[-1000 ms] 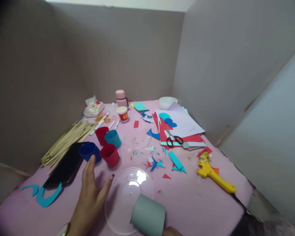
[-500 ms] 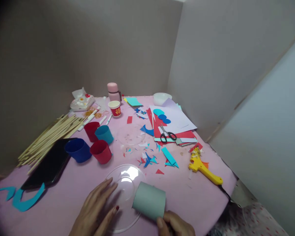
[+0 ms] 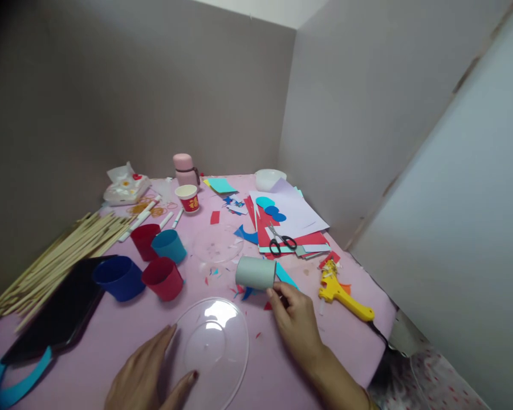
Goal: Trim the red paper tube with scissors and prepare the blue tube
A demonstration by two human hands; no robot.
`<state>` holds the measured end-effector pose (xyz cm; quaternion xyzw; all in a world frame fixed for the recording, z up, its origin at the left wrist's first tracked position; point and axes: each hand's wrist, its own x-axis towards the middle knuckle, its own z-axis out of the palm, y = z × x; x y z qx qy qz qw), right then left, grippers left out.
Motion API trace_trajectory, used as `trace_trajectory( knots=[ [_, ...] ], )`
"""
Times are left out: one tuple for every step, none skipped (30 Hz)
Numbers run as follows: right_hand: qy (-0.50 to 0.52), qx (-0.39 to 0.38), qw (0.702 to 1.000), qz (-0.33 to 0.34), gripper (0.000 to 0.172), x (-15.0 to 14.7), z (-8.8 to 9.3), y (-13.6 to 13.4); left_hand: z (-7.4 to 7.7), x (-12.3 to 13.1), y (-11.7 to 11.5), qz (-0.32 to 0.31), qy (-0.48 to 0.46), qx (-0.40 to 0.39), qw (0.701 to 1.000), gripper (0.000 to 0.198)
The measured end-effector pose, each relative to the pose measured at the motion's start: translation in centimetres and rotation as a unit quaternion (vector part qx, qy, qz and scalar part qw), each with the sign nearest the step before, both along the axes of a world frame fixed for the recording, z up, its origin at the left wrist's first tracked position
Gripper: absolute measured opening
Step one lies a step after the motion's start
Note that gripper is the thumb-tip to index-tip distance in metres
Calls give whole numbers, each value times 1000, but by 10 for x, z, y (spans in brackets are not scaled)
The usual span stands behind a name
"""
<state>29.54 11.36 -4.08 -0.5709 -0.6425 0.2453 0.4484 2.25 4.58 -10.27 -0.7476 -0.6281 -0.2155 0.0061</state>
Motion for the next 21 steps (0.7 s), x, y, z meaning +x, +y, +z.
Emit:
trace_trajectory(
  knots=[
    [2,-2,1000,2,32,-1,-1,4,5,1,1,17,-5,-29,999,63],
    [4,-5,1000,3,32,-2,-3,6,9,2,3,38,-18,-58,997,64],
    [5,-8,1000,4,32,-2,-4,8,14,4,4,57,-34,-85,994,65],
    [7,-11,1000,4,32,-2,-4,9,18,6,6,73,-56,-106,990,68],
    [9,-13,1000,5,32,-1,-5,10,21,7,8,83,-80,-121,986,71],
    [11,-15,1000,4,32,0,-4,11,24,8,10,91,-108,-132,981,73],
    [13,-14,1000,4,32,0,-4,12,27,8,11,99,-139,-142,975,75],
    [16,-14,1000,4,32,1,-3,13,30,8,12,106,-173,-152,967,75],
    [18,-14,1000,5,32,1,-1,15,32,8,13,115,-208,-163,958,74],
    [21,-15,1000,8,32,0,0,17,35,7,13,122,-243,-178,946,72],
    [23,-16,1000,11,32,0,1,20,37,6,14,126,-277,-192,933,69],
    [26,-17,999,16,32,-2,2,24,40,6,14,127,-311,-204,920,65],
    [29,-18,999,21,31,-3,2,27,41,5,14,121,-343,-215,906,59],
    [33,-20,999,25,30,-5,2,31,43,6,14,112,-376,-222,893,54],
    [37,-22,999,29,30,-7,1,34,44,7,14,104,-410,-224,878,49],
    [42,-24,998,33,29,-9,0,37,44,9,14,98,-445,-218,863,45],
    [47,-27,998,36,28,-11,-1,39,44,11,13,97,-479,-210,847,42],
    [54,-29,997,37,28,-13,-2,41,44,14,13,102,-510,-203,829,42],
    [61,-32,997,37,27,-14,-4,42,44,17,12,112,-536,-199,813,44],
    [70,-34,996,35,27,-15,-5,42,45,20,11,124,-557,-196,798,46],
    [81,-36,996,33,27,-15,-6,42,45,23,10,132,-572,-198,785,49]
  ],
)
